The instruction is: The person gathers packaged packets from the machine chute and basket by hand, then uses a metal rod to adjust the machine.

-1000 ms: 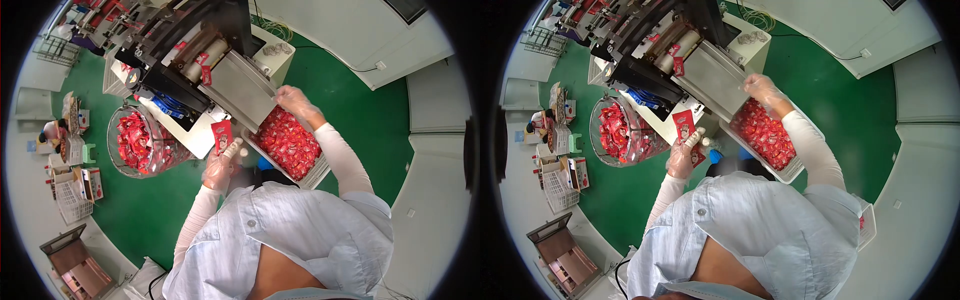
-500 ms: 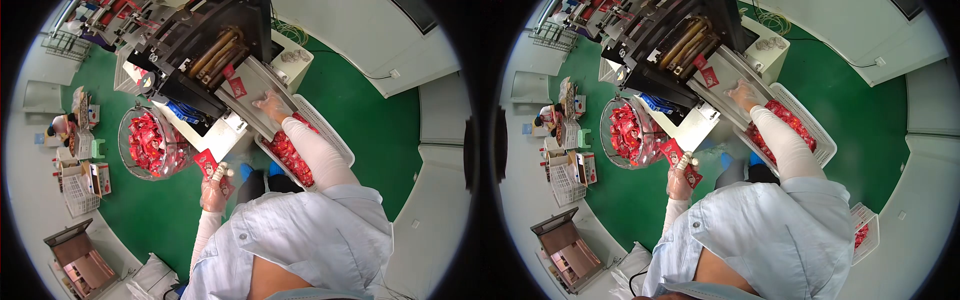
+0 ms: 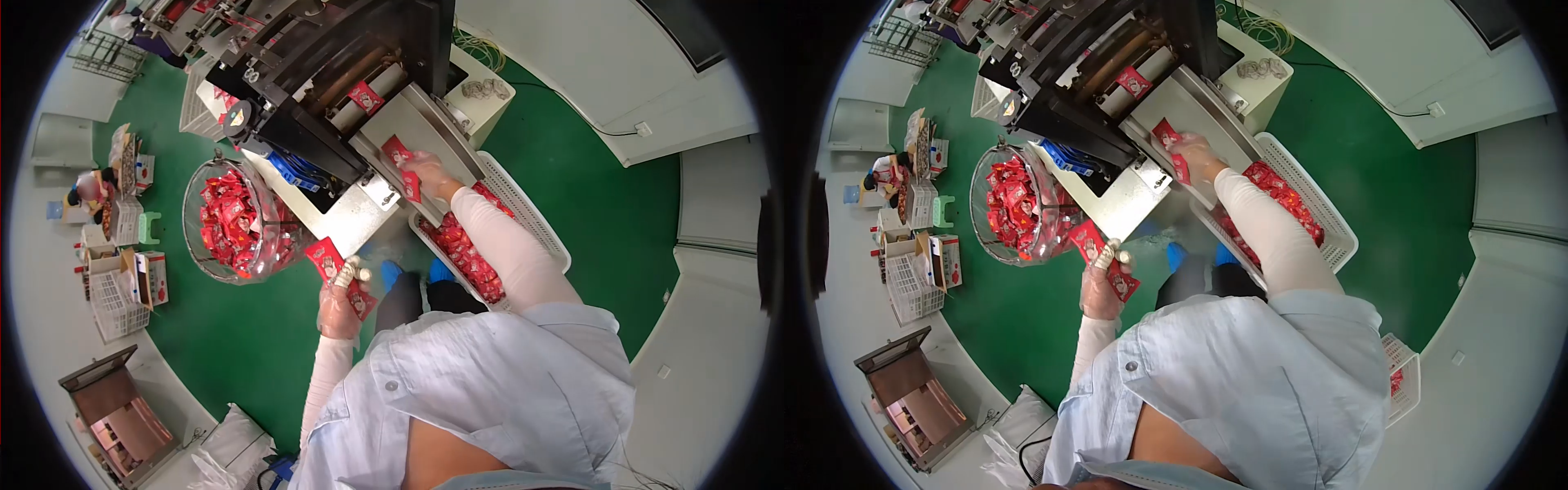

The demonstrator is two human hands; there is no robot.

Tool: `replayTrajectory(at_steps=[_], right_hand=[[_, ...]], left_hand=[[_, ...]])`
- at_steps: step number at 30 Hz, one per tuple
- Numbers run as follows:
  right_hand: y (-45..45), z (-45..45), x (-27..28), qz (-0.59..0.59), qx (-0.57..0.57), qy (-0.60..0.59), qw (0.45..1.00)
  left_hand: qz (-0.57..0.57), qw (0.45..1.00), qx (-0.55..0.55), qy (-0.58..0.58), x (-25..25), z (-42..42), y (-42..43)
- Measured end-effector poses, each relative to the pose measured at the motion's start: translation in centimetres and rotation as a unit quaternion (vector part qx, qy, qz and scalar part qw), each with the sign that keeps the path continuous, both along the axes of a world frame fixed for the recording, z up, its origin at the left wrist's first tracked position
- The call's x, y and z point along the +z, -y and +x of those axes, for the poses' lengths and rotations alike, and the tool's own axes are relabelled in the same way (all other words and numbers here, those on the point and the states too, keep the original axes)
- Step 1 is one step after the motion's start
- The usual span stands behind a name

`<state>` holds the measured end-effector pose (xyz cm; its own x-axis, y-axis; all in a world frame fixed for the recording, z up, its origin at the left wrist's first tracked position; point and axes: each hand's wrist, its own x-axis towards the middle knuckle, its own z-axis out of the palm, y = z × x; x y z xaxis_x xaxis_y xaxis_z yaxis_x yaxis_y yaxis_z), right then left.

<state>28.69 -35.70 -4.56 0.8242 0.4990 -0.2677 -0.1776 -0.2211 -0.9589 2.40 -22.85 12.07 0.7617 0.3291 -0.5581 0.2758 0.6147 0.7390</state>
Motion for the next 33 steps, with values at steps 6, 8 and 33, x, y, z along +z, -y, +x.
replayTrajectory(at_steps=[6, 8, 33], right_hand=[[1.8, -3.1, 11.7, 0.085, 0.016, -0.143, 0.986], [2.4, -4.7, 16.1, 0.109, 0.013, -0.148, 0.983], [1.4, -10.9, 22.7, 0.189, 0.193, -0.104, 0.957]], left_hand=[[-0.040, 0.999, -0.006, 0.036, -1.0, 4.0, 0.5], [-0.026, 0.999, -0.018, 0.038, -1.1, 5.1, 0.5], [-0.028, 0.975, 0.107, 0.195, 7.8, 6.5, -0.3]])
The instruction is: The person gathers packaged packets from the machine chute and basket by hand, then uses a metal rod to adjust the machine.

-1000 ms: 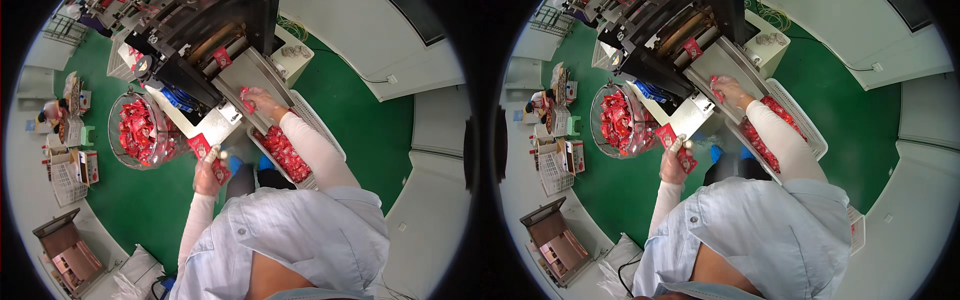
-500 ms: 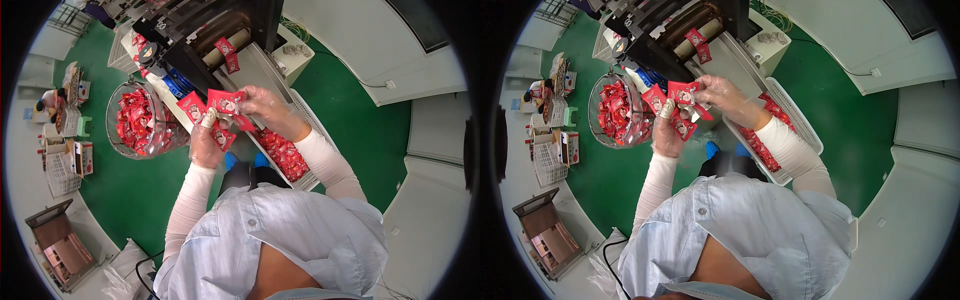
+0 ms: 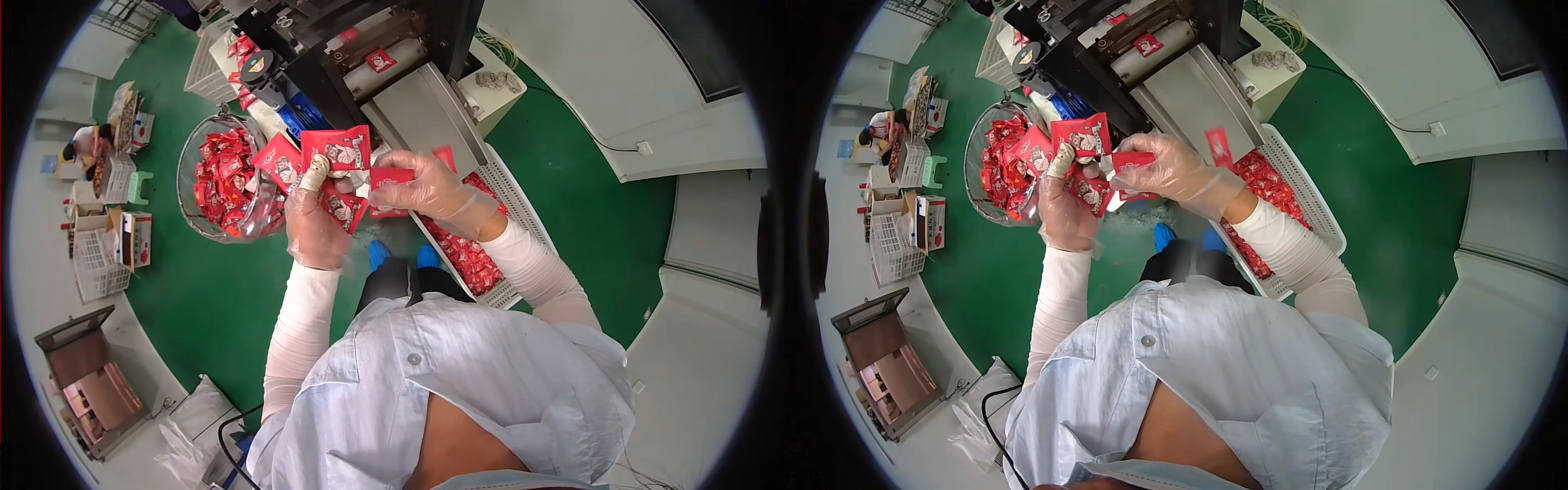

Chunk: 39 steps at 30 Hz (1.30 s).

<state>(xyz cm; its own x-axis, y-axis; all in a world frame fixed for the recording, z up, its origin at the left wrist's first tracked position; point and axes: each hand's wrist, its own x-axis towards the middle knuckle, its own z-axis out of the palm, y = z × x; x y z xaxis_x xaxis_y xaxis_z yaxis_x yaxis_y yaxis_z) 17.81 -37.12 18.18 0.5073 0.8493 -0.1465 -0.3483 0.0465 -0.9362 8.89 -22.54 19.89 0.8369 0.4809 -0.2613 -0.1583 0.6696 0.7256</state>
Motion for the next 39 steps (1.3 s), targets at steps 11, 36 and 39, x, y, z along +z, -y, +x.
replayTrajectory(at_steps=[11, 36, 39], right_hand=[[0.6, -0.5, 1.3, 0.023, 0.000, 0.001, 1.000], [14.8, 2.9, -5.2, -0.225, -0.105, 0.144, 0.958], [16.8, 3.4, -7.4, -0.257, -0.176, 0.148, 0.939]], left_hand=[[-0.003, 1.000, -0.001, 0.015, -0.3, -0.5, -0.4], [0.100, 0.945, -0.288, -0.116, -3.5, -0.1, 6.5], [0.079, 0.952, -0.266, -0.133, -4.2, -0.3, 6.1]])
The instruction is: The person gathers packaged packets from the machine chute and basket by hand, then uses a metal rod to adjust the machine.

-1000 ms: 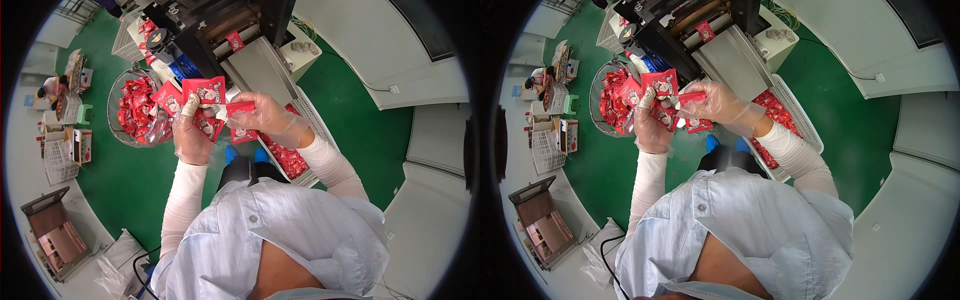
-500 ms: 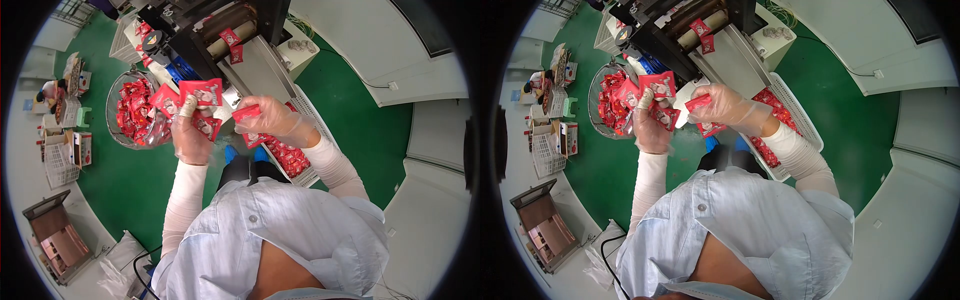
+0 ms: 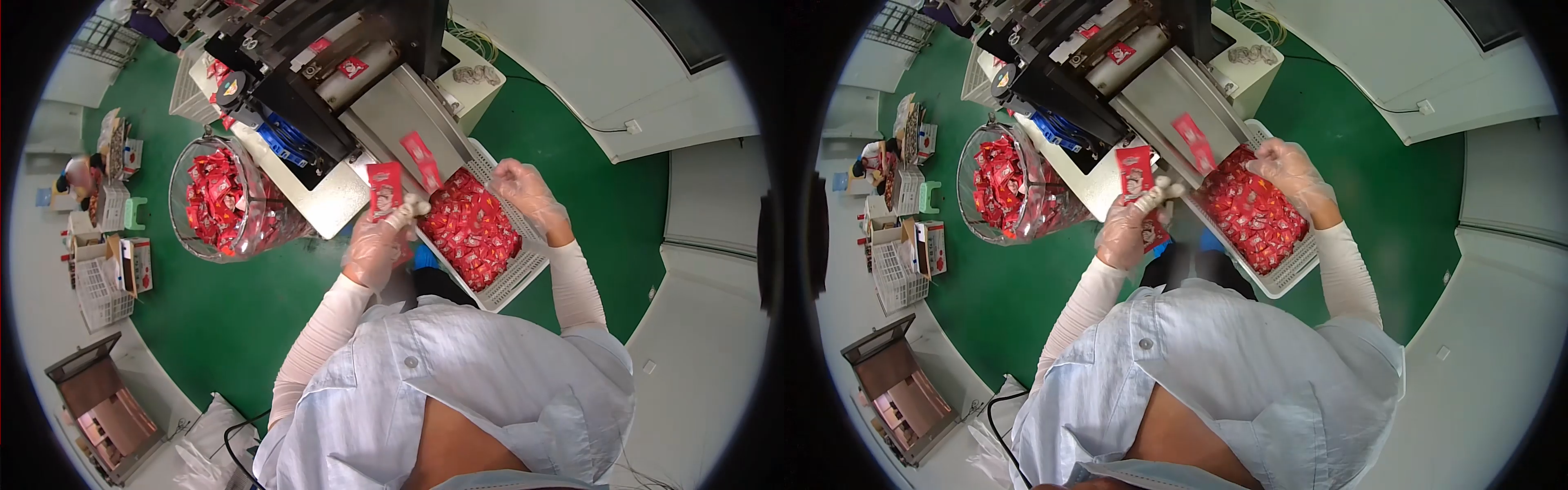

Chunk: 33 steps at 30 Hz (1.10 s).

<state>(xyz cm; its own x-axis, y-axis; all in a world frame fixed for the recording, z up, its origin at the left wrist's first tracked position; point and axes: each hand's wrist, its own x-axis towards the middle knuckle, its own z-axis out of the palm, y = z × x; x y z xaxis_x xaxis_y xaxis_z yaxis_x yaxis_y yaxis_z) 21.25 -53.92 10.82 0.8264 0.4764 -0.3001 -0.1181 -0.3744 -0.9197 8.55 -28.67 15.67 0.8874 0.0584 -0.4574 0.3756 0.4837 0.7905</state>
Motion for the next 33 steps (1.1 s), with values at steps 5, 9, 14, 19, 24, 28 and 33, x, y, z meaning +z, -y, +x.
replayTrajectory(at_steps=[5, 9, 14, 19, 24, 28, 33], right_hand=[[-2.5, 1.5, -4.3, -0.056, 0.014, 0.027, 0.998], [-6.0, 4.1, -11.7, -0.152, 0.018, 0.049, 0.987], [-10.5, 5.8, -14.5, -0.185, -0.025, 0.017, 0.982], [-13.9, 6.5, -16.1, -0.203, -0.088, 0.006, 0.975], [-15.2, 7.0, -15.4, -0.239, -0.067, 0.015, 0.969], [-16.0, 7.5, -16.5, -0.246, -0.080, 0.059, 0.964], [-16.2, 7.8, -17.8, -0.230, -0.101, 0.096, 0.963]], left_hand=[[0.098, 0.992, 0.059, -0.044, 0.2, -1.0, -2.7], [0.057, 0.988, 0.144, -0.017, -1.9, -2.5, -5.0], [0.020, 0.974, 0.225, -0.006, -1.7, -4.1, -7.5], [0.011, 0.958, 0.287, -0.020, -1.4, -5.8, -9.5], [-0.027, 0.945, 0.324, -0.020, -1.5, -6.8, -10.7], [-0.039, 0.943, 0.330, -0.020, -1.7, -6.8, -10.9], [-0.050, 0.942, 0.330, -0.021, -1.6, -6.7, -11.0]])
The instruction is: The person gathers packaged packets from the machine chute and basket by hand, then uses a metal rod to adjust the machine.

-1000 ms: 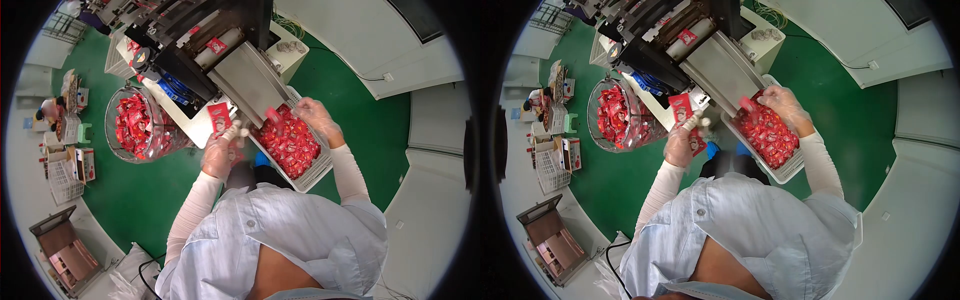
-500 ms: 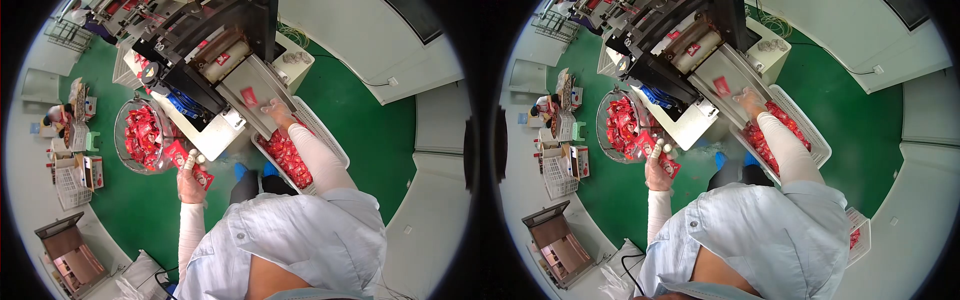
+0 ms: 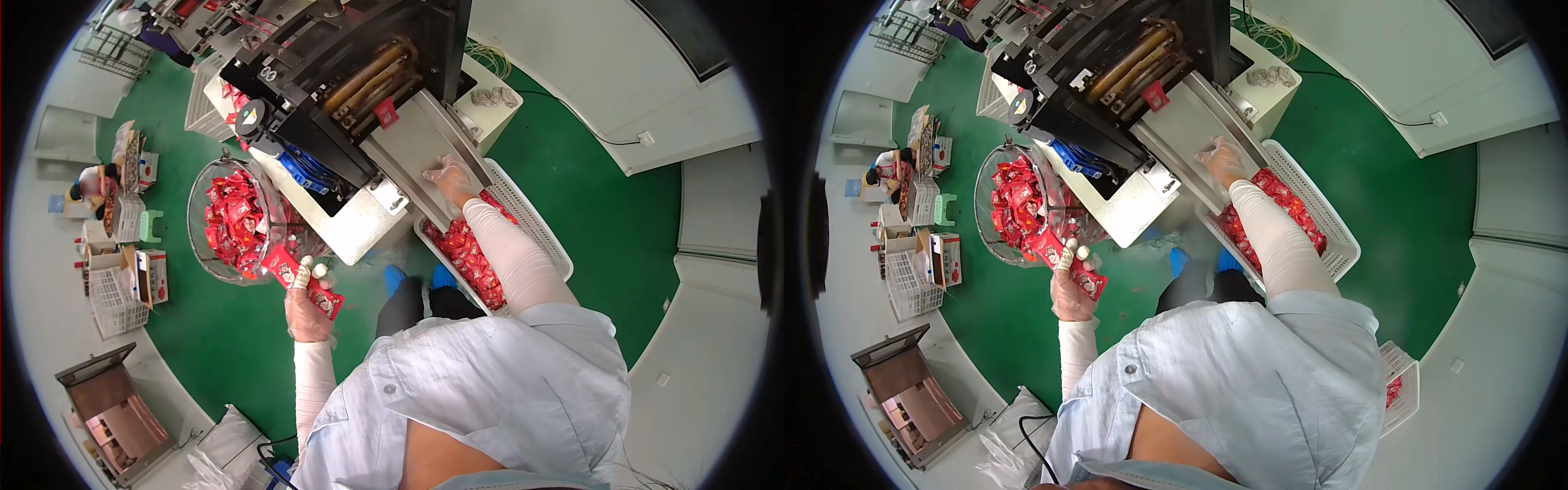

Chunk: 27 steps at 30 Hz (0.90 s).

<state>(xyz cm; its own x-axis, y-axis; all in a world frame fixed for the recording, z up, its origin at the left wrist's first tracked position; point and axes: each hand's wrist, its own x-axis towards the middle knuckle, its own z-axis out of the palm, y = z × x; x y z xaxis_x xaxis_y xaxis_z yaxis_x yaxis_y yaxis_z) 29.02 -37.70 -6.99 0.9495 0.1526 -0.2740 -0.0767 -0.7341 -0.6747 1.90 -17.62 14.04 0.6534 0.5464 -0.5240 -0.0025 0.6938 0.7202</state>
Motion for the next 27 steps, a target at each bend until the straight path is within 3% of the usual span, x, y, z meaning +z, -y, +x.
replayTrajectory(at_steps=[8, 11, 27], right_hand=[[-0.5, -1.0, 2.6, -0.029, -0.043, -0.027, 0.998], [-0.5, -1.5, 6.2, -0.071, -0.050, -0.066, 0.994], [-1.1, -1.2, 3.4, -0.001, -0.018, -0.013, 1.000]], left_hand=[[-0.010, 1.000, -0.001, -0.010, -0.5, -0.1, -0.3], [-0.004, 1.000, -0.001, -0.008, -0.4, -0.1, -0.1], [-0.004, 1.000, -0.001, -0.009, -0.3, 0.0, -0.1]])
